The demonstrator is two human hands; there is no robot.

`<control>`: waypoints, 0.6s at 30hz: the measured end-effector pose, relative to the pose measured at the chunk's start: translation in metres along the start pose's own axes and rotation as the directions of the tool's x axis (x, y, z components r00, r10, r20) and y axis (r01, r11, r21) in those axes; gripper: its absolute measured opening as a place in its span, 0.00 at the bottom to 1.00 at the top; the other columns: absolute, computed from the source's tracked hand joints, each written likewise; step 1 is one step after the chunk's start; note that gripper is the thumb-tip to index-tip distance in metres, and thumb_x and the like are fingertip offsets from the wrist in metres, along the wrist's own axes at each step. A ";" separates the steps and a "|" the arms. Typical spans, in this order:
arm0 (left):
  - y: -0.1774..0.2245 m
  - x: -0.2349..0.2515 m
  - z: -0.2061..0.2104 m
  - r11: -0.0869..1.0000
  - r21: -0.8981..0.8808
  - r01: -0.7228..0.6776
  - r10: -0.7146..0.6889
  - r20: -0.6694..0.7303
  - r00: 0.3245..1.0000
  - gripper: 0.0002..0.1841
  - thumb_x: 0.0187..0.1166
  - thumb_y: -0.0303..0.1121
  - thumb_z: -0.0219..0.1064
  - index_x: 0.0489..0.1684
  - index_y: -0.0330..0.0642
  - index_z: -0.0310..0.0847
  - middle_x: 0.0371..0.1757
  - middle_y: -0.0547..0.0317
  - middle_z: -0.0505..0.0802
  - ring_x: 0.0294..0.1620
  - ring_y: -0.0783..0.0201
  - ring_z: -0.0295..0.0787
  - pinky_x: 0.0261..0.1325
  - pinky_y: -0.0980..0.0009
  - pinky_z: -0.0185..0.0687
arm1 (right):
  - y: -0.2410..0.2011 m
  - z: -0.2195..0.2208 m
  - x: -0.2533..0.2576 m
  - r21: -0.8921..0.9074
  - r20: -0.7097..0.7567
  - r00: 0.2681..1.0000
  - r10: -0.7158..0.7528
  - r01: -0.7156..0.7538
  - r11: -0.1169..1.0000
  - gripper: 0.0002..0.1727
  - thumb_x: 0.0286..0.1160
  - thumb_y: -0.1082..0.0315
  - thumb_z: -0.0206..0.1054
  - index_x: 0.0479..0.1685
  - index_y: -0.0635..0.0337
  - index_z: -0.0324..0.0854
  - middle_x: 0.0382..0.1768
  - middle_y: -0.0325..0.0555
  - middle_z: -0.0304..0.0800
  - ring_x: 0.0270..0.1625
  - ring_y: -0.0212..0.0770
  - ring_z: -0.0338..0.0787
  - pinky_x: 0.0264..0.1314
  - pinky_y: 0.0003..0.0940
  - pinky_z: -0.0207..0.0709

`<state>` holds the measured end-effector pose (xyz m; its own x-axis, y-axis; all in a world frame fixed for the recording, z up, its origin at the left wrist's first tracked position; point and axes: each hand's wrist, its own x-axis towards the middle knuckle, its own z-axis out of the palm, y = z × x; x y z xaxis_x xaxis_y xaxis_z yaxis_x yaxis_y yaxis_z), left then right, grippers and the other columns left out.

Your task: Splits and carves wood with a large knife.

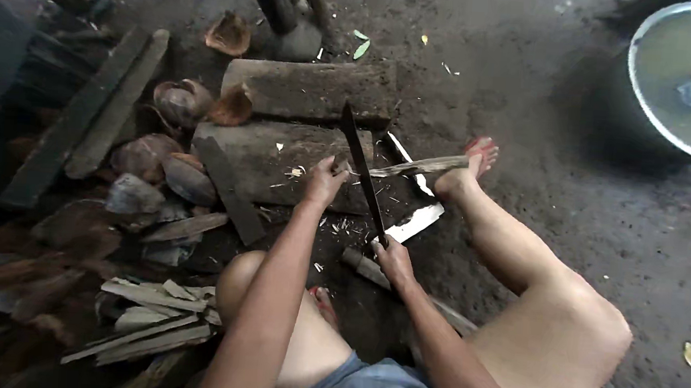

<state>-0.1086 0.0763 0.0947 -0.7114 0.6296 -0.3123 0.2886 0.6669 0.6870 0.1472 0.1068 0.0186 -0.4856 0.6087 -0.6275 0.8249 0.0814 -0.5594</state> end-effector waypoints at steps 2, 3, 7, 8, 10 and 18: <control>0.004 0.000 0.002 0.999 0.021 -0.029 0.029 -0.008 1.000 0.22 0.81 0.41 0.72 0.68 0.38 0.84 0.60 0.43 0.93 0.65 0.48 0.90 0.74 0.45 0.80 | -0.016 -0.009 -0.020 -0.027 -0.108 0.990 -0.090 0.087 0.996 0.24 0.86 0.44 0.58 0.62 0.53 0.84 0.35 0.50 0.92 0.38 0.51 0.93 0.46 0.57 0.85; 0.006 -0.002 0.002 0.999 0.024 -0.045 0.045 -0.005 0.999 0.22 0.81 0.40 0.72 0.68 0.37 0.84 0.60 0.42 0.92 0.64 0.47 0.90 0.73 0.45 0.80 | -0.025 -0.014 -0.028 -0.048 -0.164 0.975 -0.151 0.145 0.988 0.24 0.87 0.45 0.57 0.61 0.54 0.84 0.32 0.50 0.91 0.37 0.51 0.93 0.44 0.57 0.85; 0.005 0.001 0.004 0.990 0.043 -0.135 0.135 0.014 0.991 0.19 0.80 0.37 0.73 0.64 0.37 0.86 0.61 0.42 0.93 0.64 0.46 0.90 0.74 0.45 0.80 | -0.070 -0.040 -0.043 -0.108 -0.286 0.897 -0.338 0.320 0.941 0.19 0.85 0.52 0.58 0.55 0.56 0.85 0.27 0.47 0.90 0.32 0.49 0.92 0.37 0.53 0.84; 0.004 0.002 0.004 0.989 0.035 -0.145 0.144 0.012 0.989 0.18 0.80 0.37 0.73 0.63 0.37 0.86 0.61 0.43 0.93 0.64 0.47 0.90 0.74 0.45 0.80 | -0.078 -0.045 -0.043 -0.123 -0.288 0.887 -0.361 0.340 0.932 0.18 0.84 0.53 0.58 0.54 0.55 0.85 0.27 0.46 0.90 0.32 0.48 0.92 0.37 0.52 0.84; 0.004 0.001 0.004 0.990 0.016 -0.143 0.143 0.012 0.990 0.17 0.80 0.37 0.72 0.62 0.37 0.87 0.60 0.44 0.93 0.64 0.48 0.90 0.73 0.46 0.80 | -0.091 -0.051 -0.042 -0.148 -0.269 0.881 -0.388 0.361 0.921 0.17 0.85 0.52 0.58 0.53 0.54 0.84 0.27 0.45 0.89 0.33 0.47 0.91 0.39 0.52 0.83; 0.006 0.003 0.004 0.987 0.038 -0.158 0.158 0.008 0.987 0.17 0.80 0.36 0.72 0.63 0.39 0.87 0.58 0.45 0.94 0.61 0.50 0.91 0.72 0.49 0.81 | -0.099 -0.040 -0.031 -0.270 -0.238 0.908 -0.345 0.280 0.921 0.17 0.85 0.50 0.57 0.55 0.50 0.84 0.32 0.46 0.93 0.38 0.50 0.94 0.41 0.55 0.84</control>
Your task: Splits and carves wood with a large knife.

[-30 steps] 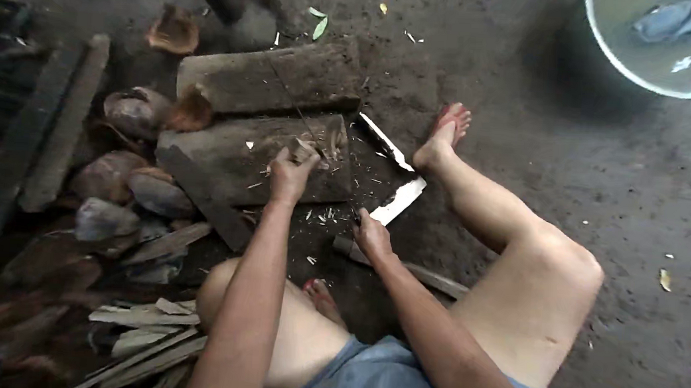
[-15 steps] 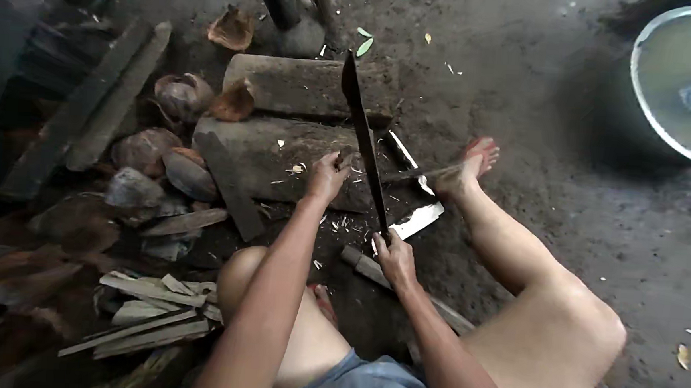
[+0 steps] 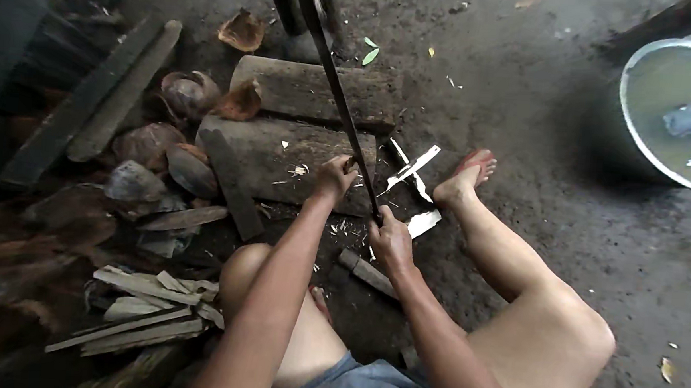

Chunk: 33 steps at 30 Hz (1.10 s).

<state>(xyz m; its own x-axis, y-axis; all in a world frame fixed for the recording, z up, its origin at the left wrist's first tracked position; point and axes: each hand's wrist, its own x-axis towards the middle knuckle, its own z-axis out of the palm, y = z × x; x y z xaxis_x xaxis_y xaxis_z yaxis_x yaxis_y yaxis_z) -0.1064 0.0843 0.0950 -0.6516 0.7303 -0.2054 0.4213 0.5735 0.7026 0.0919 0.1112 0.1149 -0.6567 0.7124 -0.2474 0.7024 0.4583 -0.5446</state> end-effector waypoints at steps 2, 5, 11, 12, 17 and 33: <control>0.004 -0.001 0.001 1.000 0.017 0.011 -0.011 -0.033 0.999 0.15 0.81 0.37 0.71 0.60 0.38 0.88 0.56 0.46 0.94 0.58 0.50 0.92 0.69 0.48 0.83 | -0.001 0.001 0.003 -0.019 -0.011 1.000 0.016 -0.016 1.000 0.17 0.85 0.50 0.57 0.56 0.50 0.83 0.33 0.47 0.93 0.39 0.51 0.95 0.41 0.55 0.84; 0.014 -0.005 0.003 0.996 0.054 0.078 -0.072 -0.094 0.993 0.16 0.82 0.39 0.69 0.61 0.40 0.88 0.54 0.47 0.94 0.55 0.50 0.93 0.65 0.48 0.85 | -0.005 -0.002 0.007 -0.004 -0.020 0.999 0.027 -0.027 1.000 0.18 0.85 0.50 0.57 0.57 0.50 0.84 0.33 0.47 0.93 0.39 0.51 0.95 0.42 0.55 0.84; 0.012 -0.007 0.011 0.994 0.046 0.102 -0.094 -0.160 0.983 0.15 0.81 0.38 0.70 0.57 0.38 0.90 0.50 0.46 0.95 0.52 0.49 0.93 0.63 0.48 0.85 | -0.009 -0.006 0.010 0.023 0.047 0.998 0.035 -0.037 0.999 0.18 0.87 0.49 0.55 0.58 0.50 0.82 0.32 0.47 0.92 0.38 0.51 0.94 0.41 0.55 0.84; 0.012 -0.007 0.009 0.994 0.030 0.105 -0.098 -0.161 0.982 0.15 0.81 0.38 0.70 0.56 0.37 0.89 0.51 0.45 0.94 0.52 0.48 0.92 0.62 0.47 0.85 | -0.012 -0.010 0.010 0.016 0.048 0.998 0.028 -0.028 0.999 0.18 0.87 0.50 0.55 0.58 0.50 0.82 0.32 0.47 0.92 0.38 0.51 0.94 0.41 0.55 0.84; 0.026 -0.015 -0.005 0.999 -0.005 -0.032 0.029 -0.318 0.948 0.16 0.79 0.39 0.73 0.58 0.40 0.91 0.52 0.50 0.96 0.50 0.55 0.94 0.60 0.53 0.89 | -0.015 -0.020 0.001 0.040 -0.032 0.998 -0.052 0.053 0.998 0.17 0.86 0.50 0.58 0.53 0.53 0.84 0.30 0.47 0.92 0.35 0.51 0.94 0.38 0.55 0.85; 0.003 -0.036 -0.024 0.940 0.311 0.139 -0.186 0.128 0.974 0.35 0.75 0.45 0.75 0.81 0.41 0.72 0.72 0.36 0.85 0.71 0.37 0.84 0.72 0.35 0.78 | -0.007 -0.008 0.020 -0.036 0.128 0.986 0.107 -0.103 0.994 0.19 0.84 0.53 0.59 0.65 0.49 0.82 0.43 0.51 0.95 0.48 0.54 0.95 0.51 0.60 0.86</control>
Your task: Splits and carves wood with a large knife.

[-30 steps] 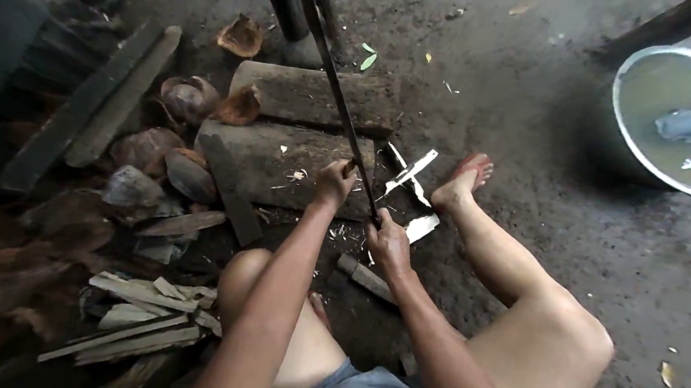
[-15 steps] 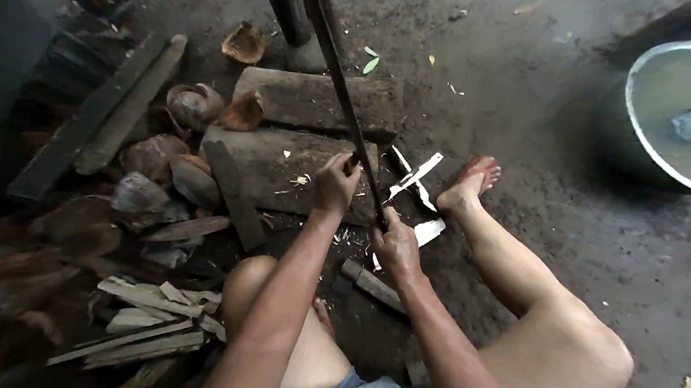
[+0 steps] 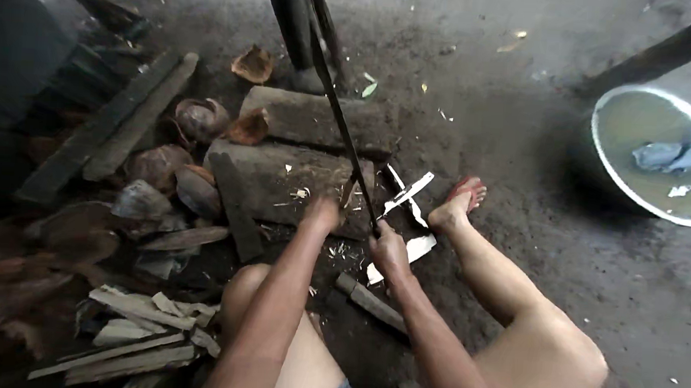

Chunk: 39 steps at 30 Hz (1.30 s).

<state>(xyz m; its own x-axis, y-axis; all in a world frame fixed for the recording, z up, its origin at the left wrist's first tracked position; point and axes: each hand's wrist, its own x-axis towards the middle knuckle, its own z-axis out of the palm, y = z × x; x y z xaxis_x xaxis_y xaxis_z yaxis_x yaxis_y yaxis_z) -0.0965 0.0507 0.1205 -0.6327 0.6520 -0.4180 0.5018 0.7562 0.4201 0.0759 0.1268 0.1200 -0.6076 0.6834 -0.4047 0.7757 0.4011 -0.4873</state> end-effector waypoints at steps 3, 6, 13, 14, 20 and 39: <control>-0.008 -0.004 -0.013 0.982 0.127 0.142 -0.166 0.198 0.966 0.36 0.79 0.42 0.71 0.88 0.44 0.65 0.73 0.34 0.86 0.74 0.33 0.82 0.73 0.31 0.75 | 0.000 0.001 -0.002 0.004 -0.027 0.999 0.020 -0.020 1.000 0.19 0.84 0.51 0.56 0.64 0.48 0.83 0.39 0.50 0.95 0.45 0.54 0.95 0.47 0.60 0.85; -0.021 -0.005 -0.033 0.988 0.038 0.151 -0.152 0.018 0.988 0.27 0.83 0.38 0.67 0.82 0.45 0.74 0.70 0.37 0.88 0.71 0.33 0.85 0.70 0.31 0.77 | -0.007 -0.017 -0.023 0.115 -0.204 0.971 -0.128 0.154 0.981 0.16 0.81 0.55 0.60 0.55 0.54 0.86 0.31 0.49 0.92 0.35 0.50 0.93 0.40 0.56 0.85; -0.036 -0.013 -0.060 0.988 -0.026 0.153 -0.154 -0.076 0.985 0.24 0.88 0.41 0.62 0.82 0.48 0.75 0.70 0.39 0.89 0.71 0.35 0.85 0.72 0.31 0.76 | -0.045 -0.114 -0.067 0.214 -0.754 0.512 -0.412 0.784 0.583 0.08 0.85 0.62 0.67 0.46 0.58 0.81 0.25 0.37 0.87 0.21 0.33 0.87 0.19 0.37 0.86; -0.034 -0.014 -0.063 0.987 -0.025 0.159 -0.161 -0.079 0.984 0.24 0.88 0.42 0.61 0.82 0.49 0.75 0.70 0.40 0.88 0.71 0.36 0.85 0.72 0.31 0.75 | -0.044 -0.114 -0.064 0.204 -0.753 0.524 -0.398 0.761 0.616 0.08 0.85 0.62 0.66 0.46 0.58 0.80 0.25 0.36 0.87 0.21 0.33 0.87 0.21 0.36 0.86; -0.021 -0.014 -0.061 0.993 -0.009 0.118 -0.119 -0.067 0.991 0.23 0.89 0.39 0.60 0.81 0.50 0.76 0.72 0.43 0.88 0.72 0.39 0.85 0.73 0.33 0.76 | 0.025 0.025 0.018 -0.010 -0.010 0.997 0.070 -0.070 0.997 0.20 0.84 0.56 0.61 0.68 0.54 0.81 0.45 0.56 0.95 0.50 0.59 0.95 0.54 0.63 0.85; -0.014 -0.010 -0.051 0.998 0.036 0.050 -0.050 0.000 0.999 0.24 0.83 0.31 0.65 0.79 0.53 0.78 0.71 0.44 0.89 0.71 0.37 0.85 0.69 0.31 0.78 | 0.028 0.049 0.039 -0.035 0.121 0.977 0.178 -0.175 0.984 0.20 0.85 0.54 0.59 0.67 0.53 0.81 0.49 0.56 0.94 0.54 0.58 0.94 0.56 0.63 0.84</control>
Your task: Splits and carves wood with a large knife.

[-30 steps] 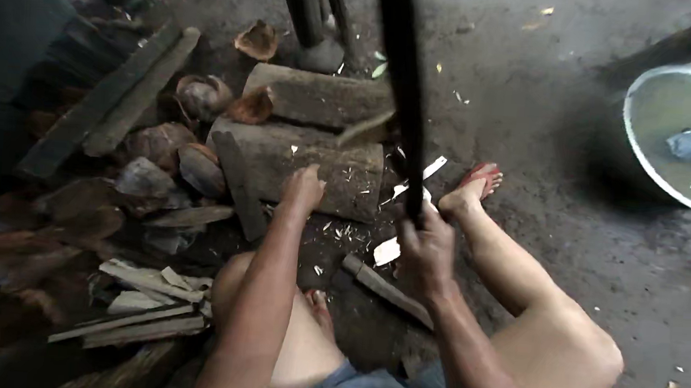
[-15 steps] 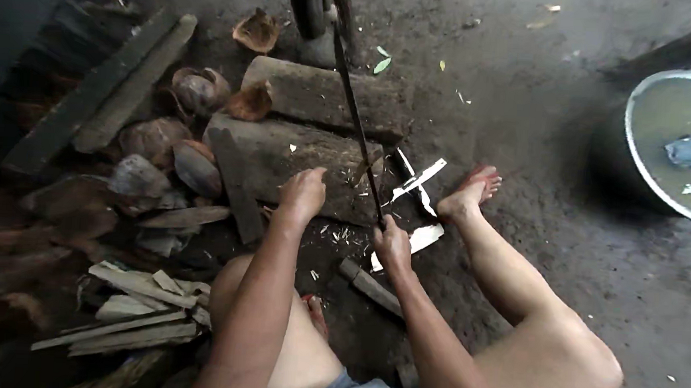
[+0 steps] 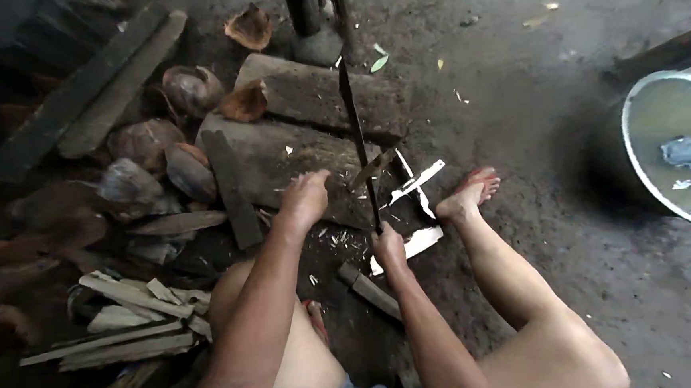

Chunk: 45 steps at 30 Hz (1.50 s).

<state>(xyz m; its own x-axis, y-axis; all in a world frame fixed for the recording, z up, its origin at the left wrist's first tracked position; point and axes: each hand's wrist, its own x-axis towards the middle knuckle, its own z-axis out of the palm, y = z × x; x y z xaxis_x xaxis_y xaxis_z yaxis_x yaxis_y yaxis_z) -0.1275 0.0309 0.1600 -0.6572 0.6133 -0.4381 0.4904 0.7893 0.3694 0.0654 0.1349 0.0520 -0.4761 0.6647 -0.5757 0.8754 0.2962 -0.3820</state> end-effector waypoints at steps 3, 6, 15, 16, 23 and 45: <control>0.000 -0.005 0.009 1.000 0.025 -0.008 0.007 0.054 0.999 0.27 0.81 0.31 0.69 0.81 0.55 0.76 0.70 0.44 0.89 0.69 0.36 0.86 0.67 0.30 0.78 | -0.005 0.002 -0.002 0.073 -0.022 0.999 -0.022 0.024 0.997 0.21 0.85 0.51 0.56 0.65 0.52 0.83 0.43 0.53 0.94 0.48 0.56 0.94 0.50 0.62 0.84; 0.000 0.001 0.011 1.000 0.014 -0.001 0.000 0.051 0.999 0.34 0.80 0.33 0.71 0.88 0.56 0.67 0.67 0.40 0.90 0.66 0.34 0.88 0.64 0.30 0.80 | -0.010 -0.015 -0.025 0.097 -0.122 0.987 -0.103 0.116 0.988 0.20 0.85 0.51 0.57 0.62 0.52 0.84 0.36 0.50 0.93 0.41 0.53 0.94 0.46 0.59 0.84; 0.022 0.015 0.030 0.962 -0.194 -0.193 0.181 -0.082 0.980 0.66 0.56 0.53 0.89 0.98 0.66 0.40 0.91 0.49 0.67 0.70 0.40 0.86 0.65 0.35 0.84 | 0.011 0.031 0.004 -0.061 0.170 0.983 0.065 -0.055 0.997 0.23 0.85 0.54 0.57 0.74 0.50 0.77 0.56 0.55 0.93 0.60 0.58 0.93 0.58 0.63 0.84; 0.023 0.022 0.035 0.954 -0.187 -0.236 0.216 -0.124 0.969 0.59 0.61 0.54 0.86 0.97 0.64 0.48 0.88 0.51 0.72 0.70 0.43 0.87 0.67 0.38 0.84 | 0.009 0.034 0.009 -0.074 0.185 0.980 0.080 -0.067 0.995 0.23 0.85 0.53 0.56 0.75 0.49 0.76 0.57 0.55 0.93 0.61 0.58 0.93 0.58 0.63 0.84; 0.021 0.032 0.049 0.896 -0.292 -0.334 0.243 -0.307 0.920 0.16 0.84 0.37 0.69 0.66 0.43 0.84 0.51 0.52 0.96 0.50 0.57 0.96 0.60 0.50 0.90 | 0.011 0.024 0.007 -0.085 0.176 0.984 0.029 -0.015 0.996 0.23 0.85 0.51 0.54 0.73 0.46 0.78 0.54 0.52 0.94 0.59 0.56 0.94 0.57 0.61 0.84; 0.019 0.042 0.048 0.793 -0.557 -0.249 0.063 -0.331 0.942 0.16 0.83 0.25 0.60 0.67 0.37 0.75 0.63 0.53 0.93 0.57 0.61 0.92 0.61 0.58 0.86 | 0.066 0.034 0.038 0.545 0.490 0.862 -0.131 -0.185 0.818 0.18 0.83 0.51 0.65 0.55 0.56 0.81 0.29 0.43 0.82 0.22 0.36 0.80 0.27 0.35 0.79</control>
<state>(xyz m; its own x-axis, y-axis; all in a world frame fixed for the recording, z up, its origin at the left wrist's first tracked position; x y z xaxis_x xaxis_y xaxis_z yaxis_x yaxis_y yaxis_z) -0.1182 0.0726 0.1094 -0.7772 0.6180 -0.1183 0.2332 0.4576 0.8580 0.1019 0.1564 -0.0195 -0.5659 0.1983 -0.8003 0.7589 -0.2542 -0.5996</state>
